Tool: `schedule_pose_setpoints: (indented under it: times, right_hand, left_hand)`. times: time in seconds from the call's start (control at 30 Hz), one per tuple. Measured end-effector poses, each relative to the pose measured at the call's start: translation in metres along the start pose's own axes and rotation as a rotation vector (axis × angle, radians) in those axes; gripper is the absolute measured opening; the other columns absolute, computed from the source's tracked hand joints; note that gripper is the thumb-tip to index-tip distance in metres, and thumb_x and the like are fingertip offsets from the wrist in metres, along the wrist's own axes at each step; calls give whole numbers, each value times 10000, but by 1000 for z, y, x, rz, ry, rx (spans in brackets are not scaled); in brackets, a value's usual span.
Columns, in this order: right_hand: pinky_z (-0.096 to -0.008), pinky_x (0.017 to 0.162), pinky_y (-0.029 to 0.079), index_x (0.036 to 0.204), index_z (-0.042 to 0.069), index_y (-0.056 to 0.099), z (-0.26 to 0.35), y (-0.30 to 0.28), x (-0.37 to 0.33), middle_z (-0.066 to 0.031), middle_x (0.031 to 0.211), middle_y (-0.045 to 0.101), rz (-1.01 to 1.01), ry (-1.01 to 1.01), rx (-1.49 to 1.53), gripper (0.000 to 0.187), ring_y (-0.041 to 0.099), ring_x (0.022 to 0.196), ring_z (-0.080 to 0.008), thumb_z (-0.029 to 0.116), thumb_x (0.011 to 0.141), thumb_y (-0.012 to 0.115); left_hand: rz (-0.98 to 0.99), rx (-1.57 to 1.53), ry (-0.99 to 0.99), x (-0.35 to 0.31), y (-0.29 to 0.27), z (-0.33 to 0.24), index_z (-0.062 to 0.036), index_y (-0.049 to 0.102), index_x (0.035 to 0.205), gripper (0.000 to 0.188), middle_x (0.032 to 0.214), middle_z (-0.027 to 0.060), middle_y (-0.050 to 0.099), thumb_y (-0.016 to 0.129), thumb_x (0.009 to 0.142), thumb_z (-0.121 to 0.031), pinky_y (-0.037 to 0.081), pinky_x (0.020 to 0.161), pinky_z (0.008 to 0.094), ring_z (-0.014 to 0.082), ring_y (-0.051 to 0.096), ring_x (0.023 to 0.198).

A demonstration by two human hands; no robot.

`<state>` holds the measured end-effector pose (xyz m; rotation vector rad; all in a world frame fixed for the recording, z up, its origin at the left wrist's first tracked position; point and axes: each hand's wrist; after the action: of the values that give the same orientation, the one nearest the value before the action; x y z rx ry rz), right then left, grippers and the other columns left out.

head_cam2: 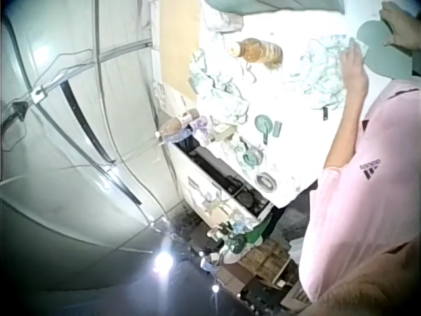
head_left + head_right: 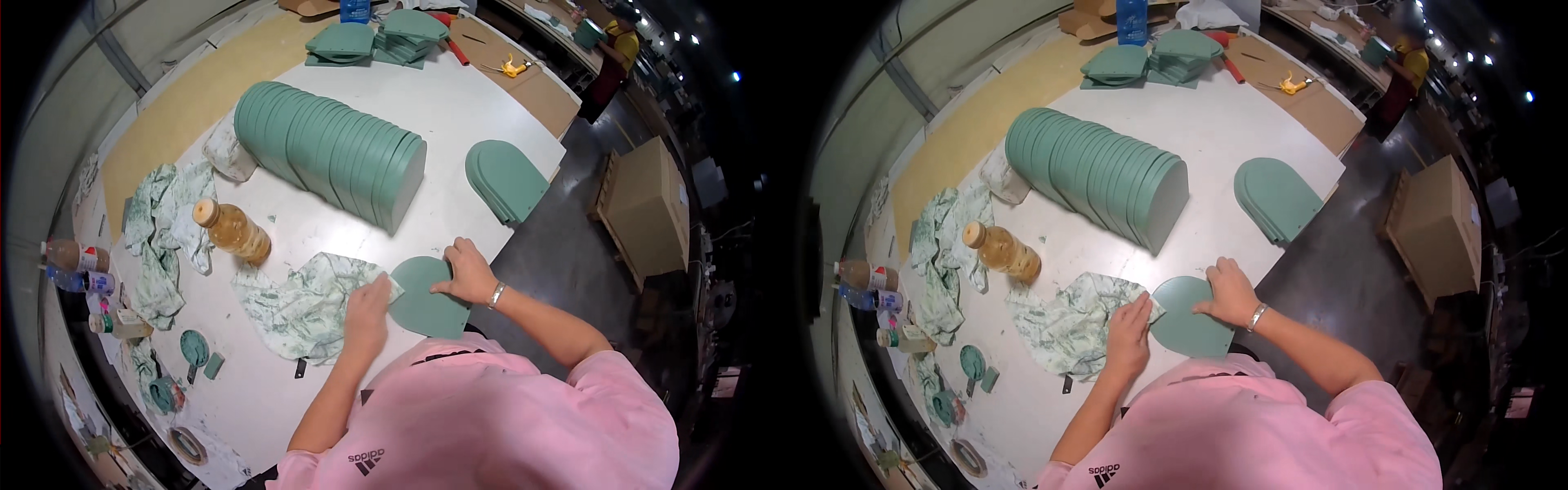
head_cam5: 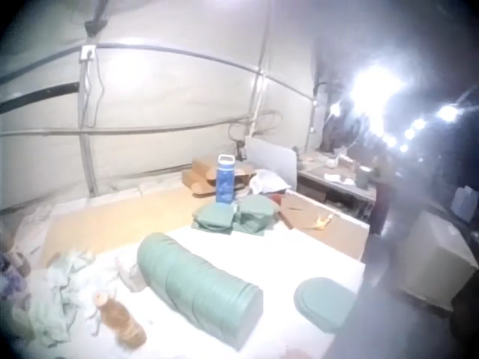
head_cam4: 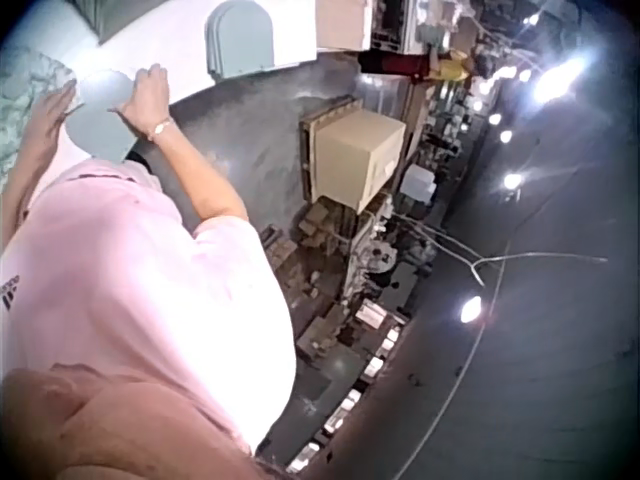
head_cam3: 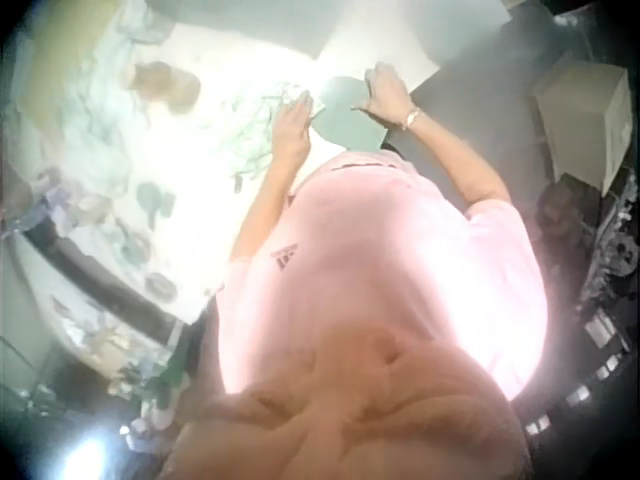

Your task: The person wipes green curved panels with a cloth, applies liquid from a bottle to the cloth, and cleans the panels. The person then scrapes the edges of the panels using a small blade and by hand.

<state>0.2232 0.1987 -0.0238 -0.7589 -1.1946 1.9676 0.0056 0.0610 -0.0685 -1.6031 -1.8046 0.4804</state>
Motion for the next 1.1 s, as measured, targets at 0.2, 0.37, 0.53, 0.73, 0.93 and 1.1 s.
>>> schedule_pose_setpoints:
  times: [0.2,0.37,0.53,0.73,0.93,1.1]
  right_hand:
    - [-460,762,497,954,19,694,-1,-16,10,-223,935,663,326,104,218,417,642,845,-402,348,717,789]
    - [-449,794,500,999,46,707,50,-54,15,-205,908,694,353,130,261,395,662,881,-385,356,758,746]
    - [-455,776,499,944,47,701,64,-62,7,-191,831,686,231,209,209,326,658,845,-389,323,776,737]
    - [-426,712,493,898,32,682,87,-59,6,-202,765,659,120,263,374,292,644,730,-359,289,769,734]
    - [-301,657,499,942,-48,666,70,-57,-15,-77,776,664,-68,361,1070,198,615,702,-132,100,814,697]
    - [-274,640,499,937,-75,645,70,-72,-7,-59,828,670,-251,355,1123,154,611,716,-115,52,850,660]
  left_hand:
    - [-205,-55,-43,21,-9,-24,2,586,1271,443,1343,135,580,600,828,18,428,1005,414,352,537,1158]
    - [-116,180,328,55,-25,-54,-60,585,1284,508,1252,138,622,582,781,15,456,975,451,336,595,1079]
    - [-255,-83,-49,15,-48,13,-49,624,1253,496,1184,142,643,551,779,75,537,775,370,300,619,961]
    - [-249,212,233,68,-71,-65,-65,622,1271,463,1164,150,658,596,811,-24,487,898,371,292,600,1034]
    - [-344,-317,-246,-3,-27,-16,-7,571,1298,369,1167,184,651,472,948,-66,521,869,368,356,637,978]
    - [-312,-829,-722,8,-70,-26,37,557,1297,354,1260,260,599,462,979,-87,515,908,394,400,617,1084]
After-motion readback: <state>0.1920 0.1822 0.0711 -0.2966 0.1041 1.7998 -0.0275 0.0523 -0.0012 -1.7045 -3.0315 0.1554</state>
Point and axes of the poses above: each hand's wrist, its own x-axis towards the middle knuckle, its own y-axis out of the palm, z = x × y
